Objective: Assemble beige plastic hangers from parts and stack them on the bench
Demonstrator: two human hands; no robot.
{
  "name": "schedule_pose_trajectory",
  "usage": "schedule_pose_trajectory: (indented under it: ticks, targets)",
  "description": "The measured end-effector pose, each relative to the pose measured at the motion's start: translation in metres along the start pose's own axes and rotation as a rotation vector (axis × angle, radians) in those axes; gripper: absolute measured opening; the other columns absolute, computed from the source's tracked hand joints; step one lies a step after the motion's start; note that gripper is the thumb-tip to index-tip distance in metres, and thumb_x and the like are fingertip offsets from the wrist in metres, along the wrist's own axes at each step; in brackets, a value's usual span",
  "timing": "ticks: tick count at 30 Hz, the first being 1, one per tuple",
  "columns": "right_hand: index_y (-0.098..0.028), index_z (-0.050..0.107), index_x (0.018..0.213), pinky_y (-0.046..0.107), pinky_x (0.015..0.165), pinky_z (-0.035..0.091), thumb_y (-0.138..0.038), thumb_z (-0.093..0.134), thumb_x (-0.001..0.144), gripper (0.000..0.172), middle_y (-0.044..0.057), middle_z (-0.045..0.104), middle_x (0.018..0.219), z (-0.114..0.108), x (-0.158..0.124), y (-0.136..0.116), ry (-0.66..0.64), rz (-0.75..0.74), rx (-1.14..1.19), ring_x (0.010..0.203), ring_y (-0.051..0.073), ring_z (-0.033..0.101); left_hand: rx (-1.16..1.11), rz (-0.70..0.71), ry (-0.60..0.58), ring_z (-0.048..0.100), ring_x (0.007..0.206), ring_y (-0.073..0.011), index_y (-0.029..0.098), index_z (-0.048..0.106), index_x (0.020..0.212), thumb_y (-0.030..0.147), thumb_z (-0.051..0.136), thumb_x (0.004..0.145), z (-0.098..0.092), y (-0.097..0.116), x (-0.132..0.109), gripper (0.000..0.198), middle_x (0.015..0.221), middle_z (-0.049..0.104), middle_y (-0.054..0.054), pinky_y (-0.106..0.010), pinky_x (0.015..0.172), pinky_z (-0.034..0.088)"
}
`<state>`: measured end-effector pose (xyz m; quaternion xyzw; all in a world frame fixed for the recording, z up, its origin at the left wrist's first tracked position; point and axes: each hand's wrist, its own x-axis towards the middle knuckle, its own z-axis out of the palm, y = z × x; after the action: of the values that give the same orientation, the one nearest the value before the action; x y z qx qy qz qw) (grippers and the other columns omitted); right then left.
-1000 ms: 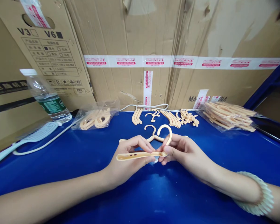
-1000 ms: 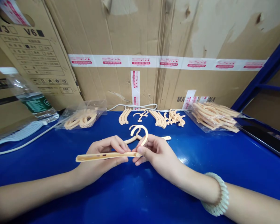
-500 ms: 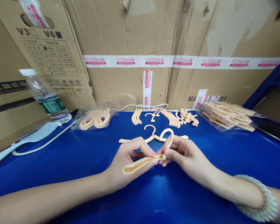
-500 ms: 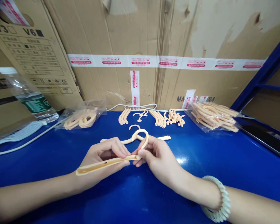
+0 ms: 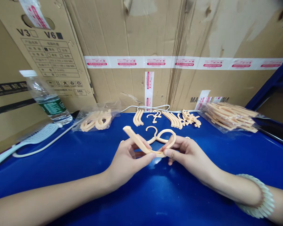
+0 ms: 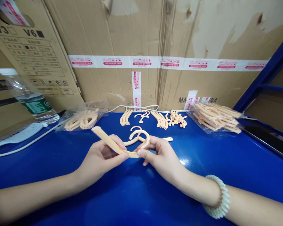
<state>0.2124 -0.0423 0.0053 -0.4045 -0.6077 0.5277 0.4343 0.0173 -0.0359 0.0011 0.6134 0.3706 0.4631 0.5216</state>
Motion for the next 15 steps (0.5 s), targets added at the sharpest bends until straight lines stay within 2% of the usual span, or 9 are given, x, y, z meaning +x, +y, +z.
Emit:
schedule_pose_trajectory:
  ticks: [3,8,12,15]
  targets:
    - [-0.015,0.066,0.072,0.021,0.049,0.047,-0.042,0.081,0.068,0.031,0.0,0.062,0.068,0.001,0.0,-0.001,0.036,-0.003,-0.004,0.055,0.008,0.052,0.004,-0.038,0.04,0.064,0.079,-0.0154,0.018,0.059,0.084,0.023,0.077,0.07,0.0,-0.001,0.003,0.023,0.078,0.066,0.001,-0.026,0.072,0.053]
    - [-0.016,0.064,0.079,0.02,0.046,0.048,-0.041,0.079,0.071,0.03,-0.004,0.061,0.061,0.004,-0.001,0.0,-0.025,0.069,0.111,0.046,0.007,0.052,0.003,-0.166,-0.122,0.066,0.074,-0.0143,0.017,0.058,0.093,0.022,0.077,0.071,0.002,-0.004,0.002,0.029,0.079,0.069,0.001,-0.026,0.071,0.051]
    - [-0.016,0.066,0.084,0.023,0.055,0.055,-0.036,0.079,0.072,0.026,0.0,0.067,0.068,0.006,0.0,0.0,-0.081,0.076,0.162,0.058,0.011,0.063,-0.041,-0.183,-0.172,0.065,0.069,-0.0134,0.015,0.061,0.082,0.024,0.076,0.073,0.004,-0.001,0.001,0.019,0.072,0.067,0.0,-0.025,0.068,0.051]
    - [-0.017,0.068,0.097,0.027,0.062,0.058,-0.037,0.075,0.077,0.03,0.005,0.071,0.085,-0.005,0.008,-0.005,-0.011,-0.023,0.128,0.071,0.014,0.067,-0.082,-0.202,-0.12,0.063,0.065,-0.0123,0.014,0.062,0.079,0.025,0.076,0.073,0.003,0.003,0.002,0.019,0.073,0.068,-0.001,-0.025,0.065,0.051]
